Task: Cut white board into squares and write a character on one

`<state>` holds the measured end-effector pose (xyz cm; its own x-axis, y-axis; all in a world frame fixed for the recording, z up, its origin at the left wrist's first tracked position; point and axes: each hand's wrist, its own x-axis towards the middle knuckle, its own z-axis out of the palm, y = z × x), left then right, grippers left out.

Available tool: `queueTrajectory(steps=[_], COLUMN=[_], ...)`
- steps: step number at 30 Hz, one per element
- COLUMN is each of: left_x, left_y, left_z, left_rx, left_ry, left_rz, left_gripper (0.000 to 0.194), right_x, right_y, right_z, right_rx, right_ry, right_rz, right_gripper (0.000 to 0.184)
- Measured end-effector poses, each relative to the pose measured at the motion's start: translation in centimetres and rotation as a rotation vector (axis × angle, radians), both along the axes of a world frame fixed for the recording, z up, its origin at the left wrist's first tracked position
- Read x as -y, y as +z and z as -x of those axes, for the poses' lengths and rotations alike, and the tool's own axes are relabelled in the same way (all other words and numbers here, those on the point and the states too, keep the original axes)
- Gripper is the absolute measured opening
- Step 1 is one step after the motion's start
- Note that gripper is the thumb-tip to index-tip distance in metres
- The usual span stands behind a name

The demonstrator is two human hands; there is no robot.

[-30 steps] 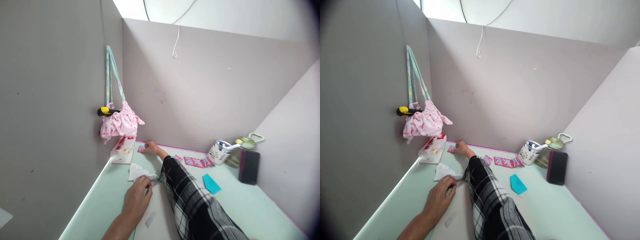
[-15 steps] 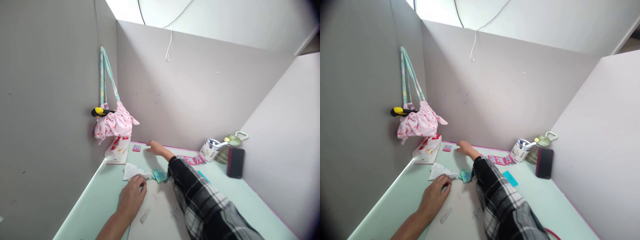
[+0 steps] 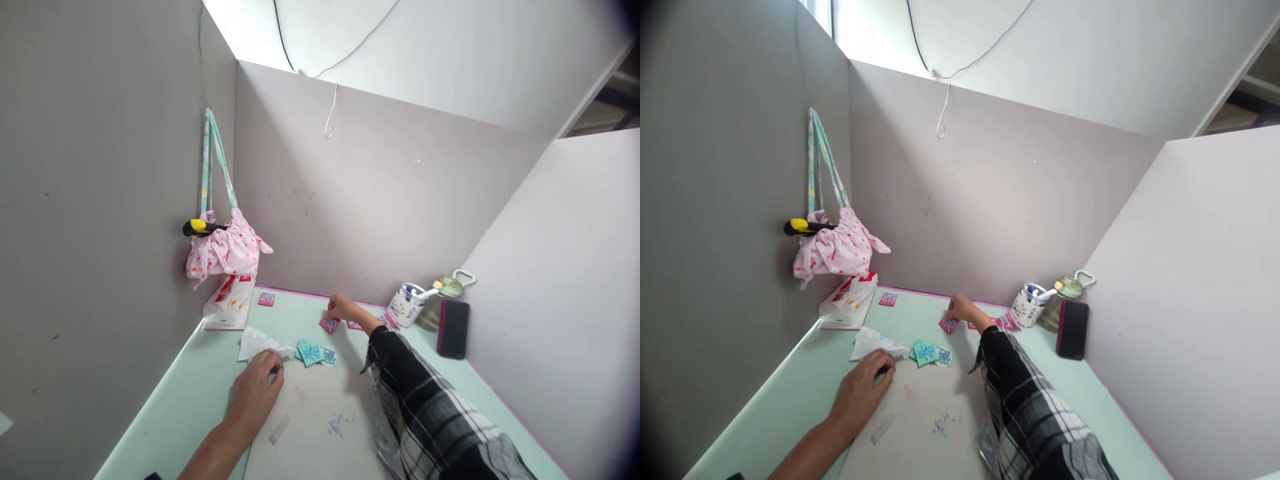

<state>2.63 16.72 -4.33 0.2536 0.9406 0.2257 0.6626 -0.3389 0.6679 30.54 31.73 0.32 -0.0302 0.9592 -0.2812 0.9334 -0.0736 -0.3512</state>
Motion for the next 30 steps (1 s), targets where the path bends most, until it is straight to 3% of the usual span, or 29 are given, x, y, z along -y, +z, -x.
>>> queueTrajectory(steps=[6, 13, 24, 30], left_x=[-0.2, -0.3, -0.4, -0.6], left_y=[-0.3, -0.7, -1.1, -1.4], left_z=[0.0, 0.0, -0.1, -0.1], left_rx=[0.002, 0.007, 0.029, 0.034], left_ry=[-0.003, -0.02, 0.004, -0.001], left_rz=[0.007, -0.003, -0.013, -0.036], left_gripper=[0.018, 0.017, 0.016, 0.017], right_x=[-3.2, -6.2, -6.1, -6.5], right_y=[-0.8, -3.6, -4.5, -4.6], right_z=[3.5, 8.5, 10.4, 11.5], right_rx=[-0.277, -0.308, -0.223, -0.215], right_ry=[-0.003, 0.016, 0.288, 0.274], right_rz=[-0.108, -0.219, -0.334, -0.356], right_gripper=[0.027, 0.031, 0.034, 0.031])
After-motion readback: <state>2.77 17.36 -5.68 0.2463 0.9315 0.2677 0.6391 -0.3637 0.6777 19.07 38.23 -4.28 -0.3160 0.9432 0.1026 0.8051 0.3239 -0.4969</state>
